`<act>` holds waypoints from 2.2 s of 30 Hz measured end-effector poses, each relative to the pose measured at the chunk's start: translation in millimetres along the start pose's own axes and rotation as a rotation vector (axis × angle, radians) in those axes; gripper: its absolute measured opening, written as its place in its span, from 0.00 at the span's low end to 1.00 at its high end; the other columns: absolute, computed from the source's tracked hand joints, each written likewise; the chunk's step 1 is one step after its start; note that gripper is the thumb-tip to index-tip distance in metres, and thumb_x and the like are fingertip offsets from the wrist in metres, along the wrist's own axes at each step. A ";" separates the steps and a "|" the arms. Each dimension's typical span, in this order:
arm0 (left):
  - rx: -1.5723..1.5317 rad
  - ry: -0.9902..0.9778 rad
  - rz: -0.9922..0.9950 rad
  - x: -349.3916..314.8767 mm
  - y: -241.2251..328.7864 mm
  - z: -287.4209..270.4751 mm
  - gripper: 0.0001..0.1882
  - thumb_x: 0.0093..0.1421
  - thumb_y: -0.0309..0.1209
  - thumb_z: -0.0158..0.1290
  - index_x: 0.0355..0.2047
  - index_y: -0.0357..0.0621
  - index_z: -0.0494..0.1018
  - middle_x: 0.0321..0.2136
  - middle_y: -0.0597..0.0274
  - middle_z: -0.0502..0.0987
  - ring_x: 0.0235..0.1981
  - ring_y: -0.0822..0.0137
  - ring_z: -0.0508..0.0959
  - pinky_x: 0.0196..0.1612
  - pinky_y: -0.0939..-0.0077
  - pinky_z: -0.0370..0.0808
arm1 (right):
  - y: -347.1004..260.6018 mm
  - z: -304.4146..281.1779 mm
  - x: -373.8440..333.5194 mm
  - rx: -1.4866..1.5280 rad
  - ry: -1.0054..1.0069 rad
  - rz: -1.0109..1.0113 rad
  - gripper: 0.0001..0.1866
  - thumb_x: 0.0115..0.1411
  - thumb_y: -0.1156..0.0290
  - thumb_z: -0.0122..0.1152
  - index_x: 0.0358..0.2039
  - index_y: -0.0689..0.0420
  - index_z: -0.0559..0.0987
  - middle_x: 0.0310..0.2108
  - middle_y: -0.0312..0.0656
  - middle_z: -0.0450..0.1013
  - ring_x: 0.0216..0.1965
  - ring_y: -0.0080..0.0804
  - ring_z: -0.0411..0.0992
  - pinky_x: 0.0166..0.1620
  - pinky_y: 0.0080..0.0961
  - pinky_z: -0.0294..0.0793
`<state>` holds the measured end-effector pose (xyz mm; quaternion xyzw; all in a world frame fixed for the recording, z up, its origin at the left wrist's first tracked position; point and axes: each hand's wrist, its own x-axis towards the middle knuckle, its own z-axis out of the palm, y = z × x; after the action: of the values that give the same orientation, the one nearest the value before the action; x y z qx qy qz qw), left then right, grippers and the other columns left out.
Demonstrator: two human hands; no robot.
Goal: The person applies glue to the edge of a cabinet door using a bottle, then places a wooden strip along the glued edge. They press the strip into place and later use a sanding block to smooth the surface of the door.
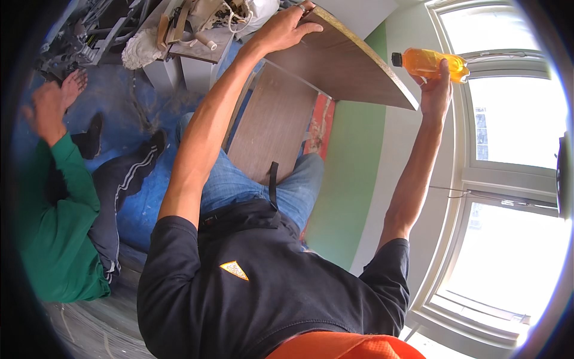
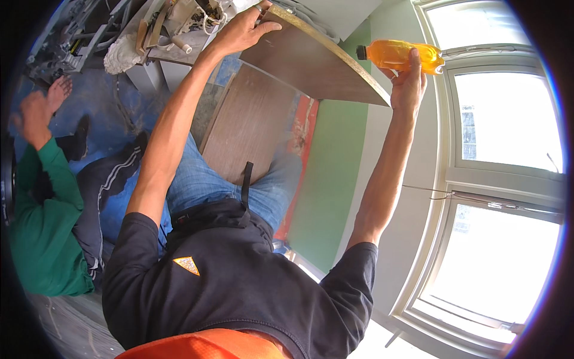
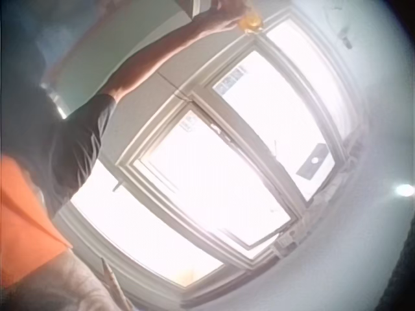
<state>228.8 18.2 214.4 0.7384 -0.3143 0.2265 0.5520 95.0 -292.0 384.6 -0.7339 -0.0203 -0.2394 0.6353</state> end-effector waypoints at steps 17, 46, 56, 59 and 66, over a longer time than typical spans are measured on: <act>-0.020 -0.068 -0.115 1.7 5.0 -3.8 0.26 0.66 0.43 0.61 0.51 0.32 0.72 0.41 0.42 0.80 0.44 0.46 0.80 0.46 0.59 0.77 | -19.6 36.5 -36.5 -0.666 -0.046 -0.404 0.22 0.63 0.56 0.71 0.47 0.63 0.82 0.41 0.42 0.82 0.45 0.32 0.81 0.52 0.34 0.82; 0.081 -0.061 -0.056 3.0 -4.6 -1.5 0.31 0.65 0.50 0.60 0.58 0.40 0.70 0.45 0.42 0.81 0.48 0.47 0.82 0.48 0.60 0.78 | -17.0 55.5 -20.3 -0.637 -0.081 -0.324 0.20 0.64 0.55 0.69 0.47 0.58 0.85 0.42 0.41 0.83 0.48 0.32 0.79 0.57 0.34 0.75; 0.004 -0.040 -0.028 7.5 0.7 1.2 0.30 0.65 0.49 0.60 0.56 0.38 0.71 0.43 0.41 0.80 0.48 0.43 0.80 0.49 0.58 0.76 | -19.8 -0.1 -26.4 -0.694 0.024 -0.374 0.21 0.62 0.54 0.72 0.47 0.58 0.83 0.40 0.39 0.83 0.43 0.29 0.81 0.50 0.31 0.79; 0.016 -0.043 -0.017 8.0 1.2 -0.5 0.30 0.65 0.49 0.60 0.55 0.37 0.71 0.44 0.41 0.80 0.48 0.43 0.80 0.49 0.58 0.76 | -15.9 20.2 -23.1 -0.664 -0.012 -0.410 0.22 0.62 0.56 0.71 0.48 0.60 0.83 0.41 0.41 0.83 0.42 0.31 0.81 0.46 0.31 0.81; 0.004 -0.060 -0.034 9.5 3.1 -3.6 0.29 0.66 0.48 0.60 0.54 0.36 0.71 0.45 0.42 0.81 0.48 0.44 0.80 0.49 0.59 0.76 | -20.0 80.3 -14.6 -0.577 -0.104 -0.298 0.29 0.60 0.51 0.73 0.49 0.64 0.81 0.40 0.45 0.82 0.46 0.31 0.80 0.53 0.31 0.78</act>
<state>233.2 19.0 224.0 0.7513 -0.3174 0.1956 0.5446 101.6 -208.4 391.3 -0.8838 -0.0910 -0.2879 0.3574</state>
